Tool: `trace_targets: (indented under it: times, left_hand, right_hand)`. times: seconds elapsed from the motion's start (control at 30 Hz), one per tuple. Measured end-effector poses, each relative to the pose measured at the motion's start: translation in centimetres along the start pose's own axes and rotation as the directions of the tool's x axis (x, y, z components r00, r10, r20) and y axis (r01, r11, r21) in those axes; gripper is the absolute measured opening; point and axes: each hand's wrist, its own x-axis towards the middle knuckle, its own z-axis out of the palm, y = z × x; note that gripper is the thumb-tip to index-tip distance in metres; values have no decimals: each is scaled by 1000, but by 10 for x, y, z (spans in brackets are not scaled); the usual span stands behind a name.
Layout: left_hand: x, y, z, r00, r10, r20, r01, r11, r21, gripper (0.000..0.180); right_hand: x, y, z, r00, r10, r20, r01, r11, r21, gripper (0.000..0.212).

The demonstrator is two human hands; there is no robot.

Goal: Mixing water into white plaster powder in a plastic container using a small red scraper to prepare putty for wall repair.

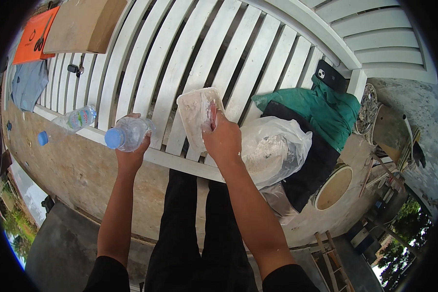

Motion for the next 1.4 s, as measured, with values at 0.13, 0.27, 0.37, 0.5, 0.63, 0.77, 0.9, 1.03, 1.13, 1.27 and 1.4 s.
trace_targets:
  times: [0.13,0.27,0.37,0.5,0.63,0.77,0.9,1.03,1.13,1.27,1.4]
  left_hand:
    - [-1,1,2,999,45,-15,-45,999,-6,52]
    - [-3,-2,4,996,89,0,-88,995,45,52]
    - [0,3,0,1000,14,-13,-14,1000,-27,52]
    - [-3,-3,-1,997,68,-21,-67,997,48,52]
    - [-2,3,8,1000,2,-11,-2,999,-48,53]
    - [-3,-2,2,997,82,-13,-82,996,33,53]
    - [-3,-3,1,999,44,-18,-44,999,6,54]
    - [-3,-1,4,999,46,-15,-46,999,-8,54]
    - [-5,-2,5,1000,4,-7,-4,1000,-19,54]
    - [-5,-5,0,993,116,-19,-114,991,72,53]
    - [-6,-3,3,999,47,-22,-47,999,-12,52]
  right_hand:
    - [-5,10,5,996,-76,-50,80,993,89,34]
    - [-12,10,-10,994,-102,-44,104,994,25,29]
    - [-8,24,-1,988,-117,-97,120,992,31,27]
    - [-19,24,-10,988,-93,-127,106,989,101,31]
    - [-15,43,5,993,-33,-112,34,999,10,37]
    - [-28,24,0,990,-123,-66,127,990,54,36]
    - [-26,22,10,976,-209,-59,207,978,-35,34]
    - [-26,25,12,975,-206,-81,202,978,-54,41]
    - [-25,24,7,979,-193,-63,187,979,-80,41]
    - [-37,7,0,983,-171,-73,173,985,19,41]
    - [-32,15,11,979,-187,-84,185,982,-34,37]
